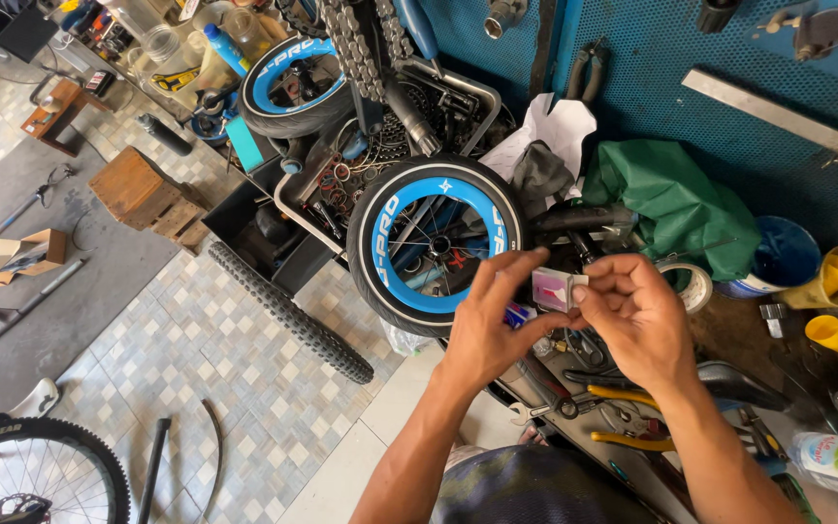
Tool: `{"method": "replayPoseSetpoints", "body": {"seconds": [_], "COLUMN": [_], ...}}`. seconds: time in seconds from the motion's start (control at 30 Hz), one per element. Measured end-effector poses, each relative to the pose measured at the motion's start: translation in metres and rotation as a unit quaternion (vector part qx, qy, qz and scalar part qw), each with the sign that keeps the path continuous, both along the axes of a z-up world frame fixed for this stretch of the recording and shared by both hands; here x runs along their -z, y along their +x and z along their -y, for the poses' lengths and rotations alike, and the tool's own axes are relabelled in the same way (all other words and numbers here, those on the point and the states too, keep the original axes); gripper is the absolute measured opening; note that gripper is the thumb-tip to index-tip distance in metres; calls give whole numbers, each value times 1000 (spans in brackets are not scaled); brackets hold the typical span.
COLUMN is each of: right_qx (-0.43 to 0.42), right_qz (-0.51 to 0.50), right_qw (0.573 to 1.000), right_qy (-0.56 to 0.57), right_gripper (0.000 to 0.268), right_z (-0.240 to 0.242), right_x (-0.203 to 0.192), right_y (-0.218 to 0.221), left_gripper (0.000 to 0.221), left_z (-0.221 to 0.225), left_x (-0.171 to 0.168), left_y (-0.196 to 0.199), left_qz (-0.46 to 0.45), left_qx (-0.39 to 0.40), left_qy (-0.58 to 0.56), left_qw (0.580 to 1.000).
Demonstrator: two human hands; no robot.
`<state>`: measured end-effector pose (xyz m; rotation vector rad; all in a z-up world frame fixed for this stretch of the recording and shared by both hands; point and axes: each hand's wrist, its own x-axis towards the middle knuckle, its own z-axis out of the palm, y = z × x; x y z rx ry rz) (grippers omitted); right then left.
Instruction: The person wipes a small bicycle wheel with a cloth, rotating it to clean the tire and rim, and then opens a small box to retrieve a bearing.
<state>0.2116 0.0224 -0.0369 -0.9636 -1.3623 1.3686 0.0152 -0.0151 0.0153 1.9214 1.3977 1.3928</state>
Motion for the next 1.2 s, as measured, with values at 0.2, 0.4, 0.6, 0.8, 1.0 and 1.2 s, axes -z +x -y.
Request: {"method": "replayPoseSetpoints", "body": {"seconds": [0.2,0.4,0.6,0.8,1.0,1.2], "right_qx": [-28,11,90,150,100,47], "right_qz": [-13,183,306,354,332,226], "right_qw": [999,973,907,875,924,972], "right_qy": [25,142,277,294,161,30], "right_gripper": [40,26,29,26,23,22], "right_z": [8,18,26,38,34,22], "right_x": [-23,-47,-69,-71,-56,-39], "right_y": [-2,1,-10,-28,-26,-17], "left_gripper": [58,54,54,55,50,49], "left_z": [1,1,7,14,18,17], "left_x": [-4,1,8,17,26,26], "left_y": [-8,-9,-5,8,9,9], "left_qz": [-90,4,-8,-123,-152,-148], "left_qx": [54,93,49,-52,-58,-52], "left_qy": [-24,-6,-7,84,105,77], "left_qw": [994,996,999,988,981,985]}}
